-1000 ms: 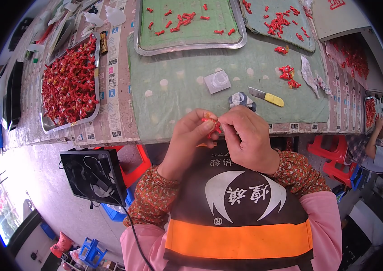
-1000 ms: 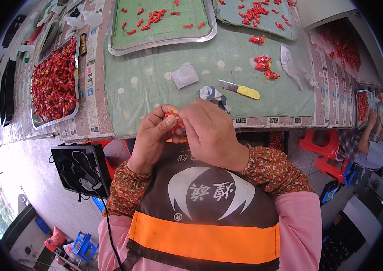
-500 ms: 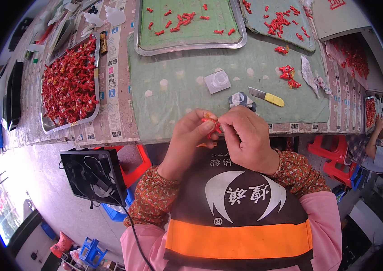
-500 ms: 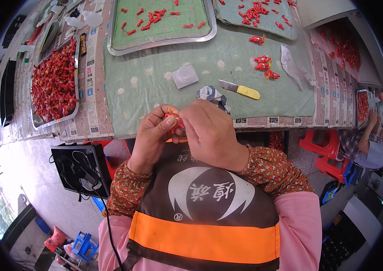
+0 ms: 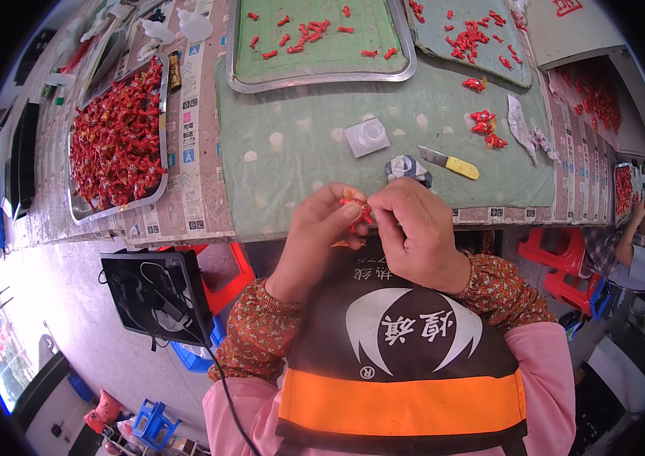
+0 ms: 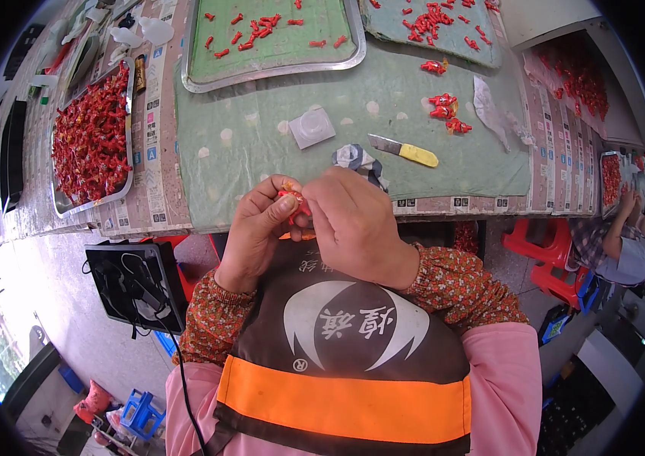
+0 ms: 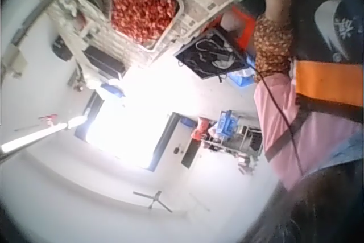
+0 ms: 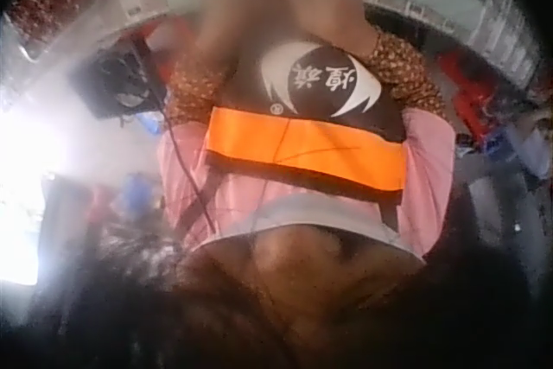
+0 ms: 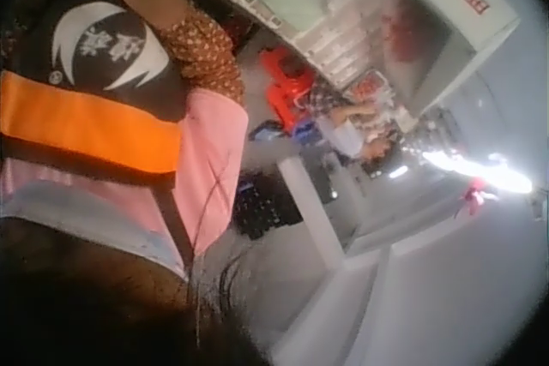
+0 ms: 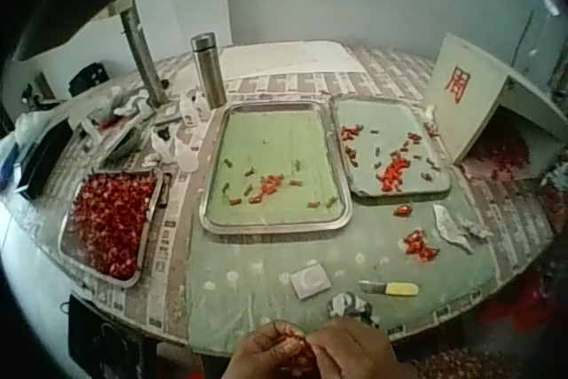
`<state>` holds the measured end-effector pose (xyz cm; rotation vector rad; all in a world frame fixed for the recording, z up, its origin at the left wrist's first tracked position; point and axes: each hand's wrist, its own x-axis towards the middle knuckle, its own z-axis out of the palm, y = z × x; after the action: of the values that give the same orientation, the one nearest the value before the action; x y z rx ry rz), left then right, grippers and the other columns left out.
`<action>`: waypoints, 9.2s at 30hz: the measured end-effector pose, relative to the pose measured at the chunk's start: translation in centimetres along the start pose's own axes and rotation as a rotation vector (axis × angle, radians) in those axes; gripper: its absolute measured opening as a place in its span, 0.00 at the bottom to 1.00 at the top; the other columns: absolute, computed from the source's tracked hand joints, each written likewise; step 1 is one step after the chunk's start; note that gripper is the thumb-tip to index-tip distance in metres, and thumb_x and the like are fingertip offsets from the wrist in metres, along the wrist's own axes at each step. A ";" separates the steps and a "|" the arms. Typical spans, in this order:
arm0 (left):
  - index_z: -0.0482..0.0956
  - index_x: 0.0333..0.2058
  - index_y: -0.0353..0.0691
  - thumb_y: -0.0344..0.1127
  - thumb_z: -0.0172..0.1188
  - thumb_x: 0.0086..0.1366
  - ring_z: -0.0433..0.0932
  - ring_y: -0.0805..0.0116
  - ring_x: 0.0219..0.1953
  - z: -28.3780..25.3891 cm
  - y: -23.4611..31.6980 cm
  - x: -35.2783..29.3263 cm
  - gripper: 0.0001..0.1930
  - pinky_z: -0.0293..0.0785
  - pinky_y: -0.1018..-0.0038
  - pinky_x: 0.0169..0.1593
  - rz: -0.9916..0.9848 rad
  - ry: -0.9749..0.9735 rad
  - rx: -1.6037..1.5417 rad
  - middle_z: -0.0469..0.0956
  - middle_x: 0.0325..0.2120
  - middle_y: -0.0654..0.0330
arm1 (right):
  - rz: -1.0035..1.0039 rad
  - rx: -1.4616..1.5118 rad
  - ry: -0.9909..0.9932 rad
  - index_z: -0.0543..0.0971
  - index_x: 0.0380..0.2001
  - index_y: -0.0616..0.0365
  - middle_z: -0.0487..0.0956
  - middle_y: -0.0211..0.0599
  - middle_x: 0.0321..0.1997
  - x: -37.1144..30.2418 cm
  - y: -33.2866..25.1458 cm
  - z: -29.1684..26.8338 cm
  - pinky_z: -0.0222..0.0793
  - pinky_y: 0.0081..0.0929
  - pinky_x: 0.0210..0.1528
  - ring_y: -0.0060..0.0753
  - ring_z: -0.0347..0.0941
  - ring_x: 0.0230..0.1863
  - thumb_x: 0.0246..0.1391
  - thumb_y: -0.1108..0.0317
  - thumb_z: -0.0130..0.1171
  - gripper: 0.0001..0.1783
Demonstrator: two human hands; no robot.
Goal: The person assembles small red plastic components by hand at a workbench.
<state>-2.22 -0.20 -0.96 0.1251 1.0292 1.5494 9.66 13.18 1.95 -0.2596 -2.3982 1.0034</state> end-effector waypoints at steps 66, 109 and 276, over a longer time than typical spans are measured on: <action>0.81 0.33 0.41 0.22 0.69 0.48 0.83 0.55 0.38 -1.0 -1.2 0.3 0.13 0.83 0.68 0.38 1.411 0.145 1.272 0.80 0.35 0.56 | 0.422 0.517 -0.215 0.74 0.36 0.62 0.73 0.30 0.33 -0.1 0.1 -2.2 0.68 0.19 0.35 0.18 0.71 0.32 0.53 0.80 0.59 0.07; 0.75 0.43 0.39 0.37 0.56 0.69 0.76 0.77 0.33 0.1 -0.6 -0.1 0.09 0.78 0.77 0.38 0.024 -0.040 -0.019 0.78 0.35 0.64 | 0.185 0.163 -0.032 0.72 0.29 0.60 0.74 0.43 0.26 0.6 0.2 -1.2 0.67 0.38 0.27 0.50 0.74 0.26 0.52 0.77 0.58 0.05; 0.74 0.46 0.43 0.38 0.55 0.71 0.74 0.79 0.32 -1.6 3.3 -1.5 0.10 0.76 0.80 0.32 0.227 0.295 -0.105 0.75 0.33 0.68 | 0.340 0.476 -0.056 0.75 0.44 0.62 0.73 0.29 0.33 2.5 0.8 -1.7 0.67 0.17 0.34 0.16 0.68 0.31 0.57 0.78 0.56 0.11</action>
<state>-5.20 -1.91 0.91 -0.0643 1.1924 1.8641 8.38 15.68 3.36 -0.4748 -2.1185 1.7150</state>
